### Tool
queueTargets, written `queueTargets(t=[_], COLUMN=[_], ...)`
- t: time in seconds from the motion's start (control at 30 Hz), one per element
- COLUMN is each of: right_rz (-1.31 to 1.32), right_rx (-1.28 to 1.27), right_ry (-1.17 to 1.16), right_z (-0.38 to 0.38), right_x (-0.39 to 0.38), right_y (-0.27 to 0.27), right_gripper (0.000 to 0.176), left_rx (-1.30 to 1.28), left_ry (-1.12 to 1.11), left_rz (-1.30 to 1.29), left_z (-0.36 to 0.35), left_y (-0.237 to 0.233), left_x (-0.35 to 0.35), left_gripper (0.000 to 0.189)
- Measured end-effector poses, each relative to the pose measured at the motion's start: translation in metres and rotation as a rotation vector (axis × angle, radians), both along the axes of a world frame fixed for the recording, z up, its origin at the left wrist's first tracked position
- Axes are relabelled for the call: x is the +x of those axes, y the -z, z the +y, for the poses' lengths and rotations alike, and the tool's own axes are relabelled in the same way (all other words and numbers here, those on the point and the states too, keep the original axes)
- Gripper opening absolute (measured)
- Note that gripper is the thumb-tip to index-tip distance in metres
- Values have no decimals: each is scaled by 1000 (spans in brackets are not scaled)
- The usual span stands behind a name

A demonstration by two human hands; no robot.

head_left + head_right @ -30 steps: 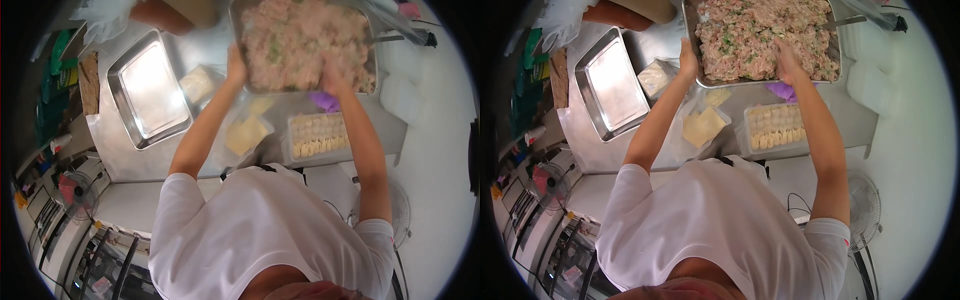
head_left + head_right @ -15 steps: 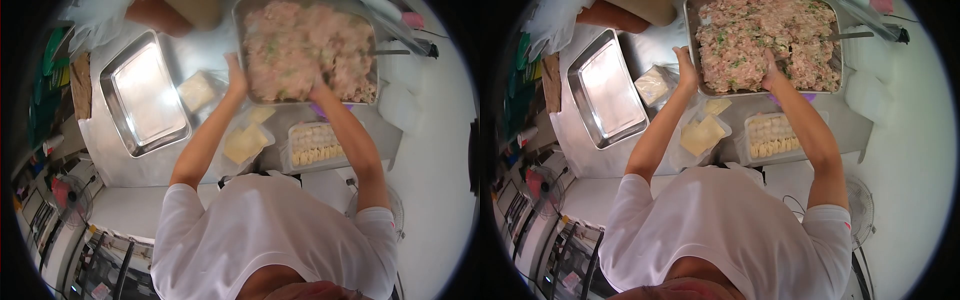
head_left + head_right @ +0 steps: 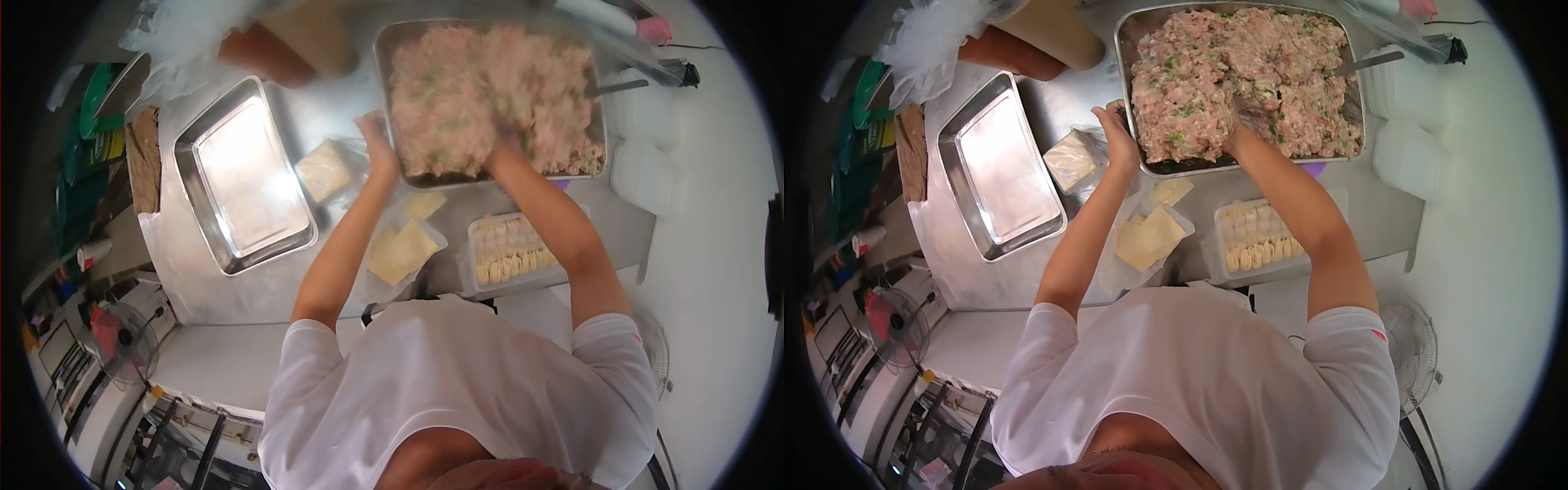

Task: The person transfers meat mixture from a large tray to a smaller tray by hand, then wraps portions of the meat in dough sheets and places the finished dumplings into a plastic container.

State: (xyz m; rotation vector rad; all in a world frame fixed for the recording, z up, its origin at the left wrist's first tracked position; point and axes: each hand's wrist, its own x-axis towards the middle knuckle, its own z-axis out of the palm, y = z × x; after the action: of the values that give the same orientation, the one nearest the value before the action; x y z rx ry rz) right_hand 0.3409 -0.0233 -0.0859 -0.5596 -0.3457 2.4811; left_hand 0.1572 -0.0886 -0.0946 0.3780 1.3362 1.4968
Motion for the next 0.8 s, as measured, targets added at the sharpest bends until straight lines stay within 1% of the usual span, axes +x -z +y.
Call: queueTargets(t=[0.03, 0.1, 0.17, 0.27, 0.33, 0.37, 0.4, 0.47, 0.5, 0.6, 0.67, 0.73, 0.8], right_rz=[3, 3, 4, 2, 4, 2, 0, -5, -6, 14, 57, 132, 241], right_rx=[-2, -9, -10, -20, -33, -33, -37, -46, -51, -47, -25, 4, 25], right_ry=[4, 9, 18, 29, 40, 47, 56, 85, 105, 174, 226, 282, 323], right_z=[1, 1, 0, -2, -5, -6, -9, -14, -18, -20, -16, -10, 0], right_x=[1, 5, 8, 11, 13, 15, 16, 22, 26, 40, 52, 64, 71], right_y=[-1, -2, -3, -4, -6, -7, -10, -17, -22, -39, -52, -67, -81], right_gripper=[60, 59, 59, 58, 57, 57, 57, 56, 56, 55, 55, 54, 54], left_rx=[6, 68, 83, 82, 80, 93, 90, 26, 70, 109, 145, 293, 399], left_ry=[-12, -43, -59, -91, -90, -36, -40, -40, -5, 30, 28, 55, -60], left_rz=[2, 80, 111, 160, 472, 563, 564, 612, 629, 629, 674, 692, 1152], left_z=[-1, -1, -1, -10, -15, -21, -26, -38, -47, -75, -91, -103, -115], left_y=[2, 3, 1, -13, -36, -51, -60, -73, -80, -86, -100, -119, -126], left_x=[0, -1, 1, 3, 2, 2, 3, 6, 6, 9, 5, -9, -56], left_gripper=[70, 63, 61, 56, 53, 45, 45, 38, 31, 28, 27, 27, 27])
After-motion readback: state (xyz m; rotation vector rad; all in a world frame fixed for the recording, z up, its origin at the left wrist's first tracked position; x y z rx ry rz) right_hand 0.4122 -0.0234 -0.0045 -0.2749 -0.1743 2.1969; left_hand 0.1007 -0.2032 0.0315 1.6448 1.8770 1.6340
